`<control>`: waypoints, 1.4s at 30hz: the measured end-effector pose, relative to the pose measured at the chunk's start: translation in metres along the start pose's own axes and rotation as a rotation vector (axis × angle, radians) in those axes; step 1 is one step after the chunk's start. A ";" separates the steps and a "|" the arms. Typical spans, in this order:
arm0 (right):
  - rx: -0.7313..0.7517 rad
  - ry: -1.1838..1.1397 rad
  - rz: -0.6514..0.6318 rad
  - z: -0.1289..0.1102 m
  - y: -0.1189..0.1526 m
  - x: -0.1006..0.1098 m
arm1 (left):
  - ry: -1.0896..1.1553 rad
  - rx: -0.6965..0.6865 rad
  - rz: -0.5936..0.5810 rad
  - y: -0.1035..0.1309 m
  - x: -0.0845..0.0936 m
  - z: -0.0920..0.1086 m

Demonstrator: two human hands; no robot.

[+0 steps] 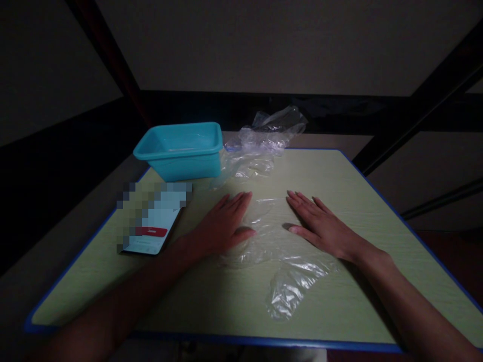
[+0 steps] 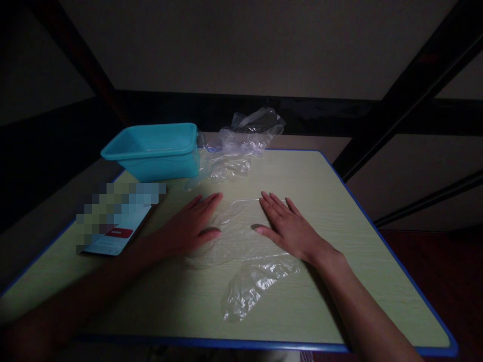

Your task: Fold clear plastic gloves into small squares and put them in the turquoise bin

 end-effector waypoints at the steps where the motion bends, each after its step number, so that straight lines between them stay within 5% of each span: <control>1: 0.001 -0.001 0.006 -0.001 -0.001 0.000 | -0.009 0.006 0.002 0.000 0.001 -0.003; 7: 0.032 -0.014 0.023 -0.007 -0.005 0.006 | -0.044 0.022 0.030 -0.001 0.006 -0.011; 19: 0.168 -0.066 0.031 -0.035 -0.014 0.012 | 0.051 -0.117 -0.009 0.000 -0.006 0.020; 42: 0.135 -0.074 0.076 -0.045 -0.024 0.008 | 0.042 -0.114 0.102 0.000 -0.004 0.018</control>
Point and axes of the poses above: each hand's wrist, its own y-axis away from the middle knuckle, its own x-axis out of the back of the hand, z = x × y, the point moved 7 cm from there along -y, towards the middle knuckle, and after that the axes turned 7 degrees about y, right-handed, at the moved point
